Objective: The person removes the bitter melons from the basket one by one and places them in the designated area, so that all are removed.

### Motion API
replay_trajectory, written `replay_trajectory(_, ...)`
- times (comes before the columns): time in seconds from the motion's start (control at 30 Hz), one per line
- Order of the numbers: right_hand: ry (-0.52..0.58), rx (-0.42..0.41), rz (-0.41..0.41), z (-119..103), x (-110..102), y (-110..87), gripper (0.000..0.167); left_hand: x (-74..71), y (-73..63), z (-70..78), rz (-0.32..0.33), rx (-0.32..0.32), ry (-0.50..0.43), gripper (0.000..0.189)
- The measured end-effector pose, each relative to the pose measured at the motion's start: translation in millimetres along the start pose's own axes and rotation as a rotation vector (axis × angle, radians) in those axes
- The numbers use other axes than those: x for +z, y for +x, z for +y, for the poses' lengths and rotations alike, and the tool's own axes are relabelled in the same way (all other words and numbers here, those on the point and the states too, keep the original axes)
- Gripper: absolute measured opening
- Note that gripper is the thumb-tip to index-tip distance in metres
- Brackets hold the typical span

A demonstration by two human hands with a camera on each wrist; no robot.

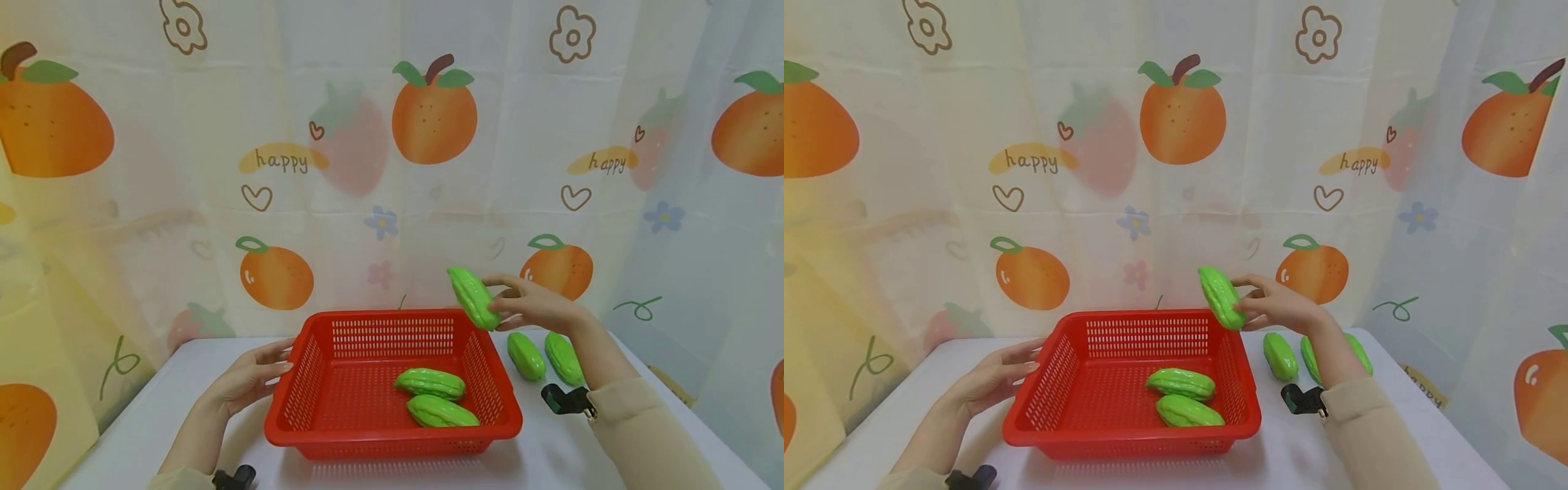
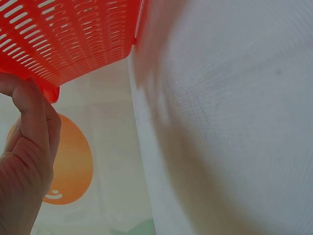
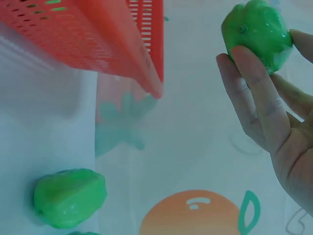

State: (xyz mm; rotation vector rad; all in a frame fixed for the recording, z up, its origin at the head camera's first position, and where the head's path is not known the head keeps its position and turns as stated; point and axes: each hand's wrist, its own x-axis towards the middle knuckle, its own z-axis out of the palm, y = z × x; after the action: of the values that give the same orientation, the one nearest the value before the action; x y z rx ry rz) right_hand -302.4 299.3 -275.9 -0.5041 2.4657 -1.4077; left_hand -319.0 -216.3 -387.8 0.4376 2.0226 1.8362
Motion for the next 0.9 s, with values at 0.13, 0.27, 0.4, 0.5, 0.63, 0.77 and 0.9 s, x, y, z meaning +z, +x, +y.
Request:
replay_trajectory(0.13, -0.016, -0.003, 0.029, 2, 2, -9.9, 0.067, 0.4, -0.1, -0.2, 0.002, -0.001, 0.001, 0.070)
replay_trajectory(0.27, -0.025, 0.000, 0.055, 4, 1, -19.5, 0.066, 0.1, 0.3, -0.6, 0.000, -0.002, -0.001, 0.070)
replay_trajectory(0.4, -0.042, -0.009, 0.068, 7, 0, -30.7, 0.067, -0.1, 0.4, -0.9, -0.003, 0.000, -0.004, 0.069)
replay_trajectory(0.5, -0.048, -0.009, 0.077, 9, 1, -37.9, 0.069, -0.6, 0.0, -1.6, -0.002, 0.001, -0.008, 0.069)
replay_trajectory(0.63, -0.047, 0.010, 0.088, 13, 3, -46.8, 0.069, -0.9, 0.4, -2.6, -0.006, 0.003, -0.012, 0.069)
replay_trajectory(0.77, -0.048, 0.017, 0.086, 20, 4, -56.6, 0.069, -1.3, 0.9, -3.2, -0.011, 0.008, -0.015, 0.070)
replay_trajectory(0.9, -0.046, 0.030, 0.088, 27, 2, -63.2, 0.069, -2.1, 1.7, -4.2, -0.016, 0.017, -0.018, 0.069)
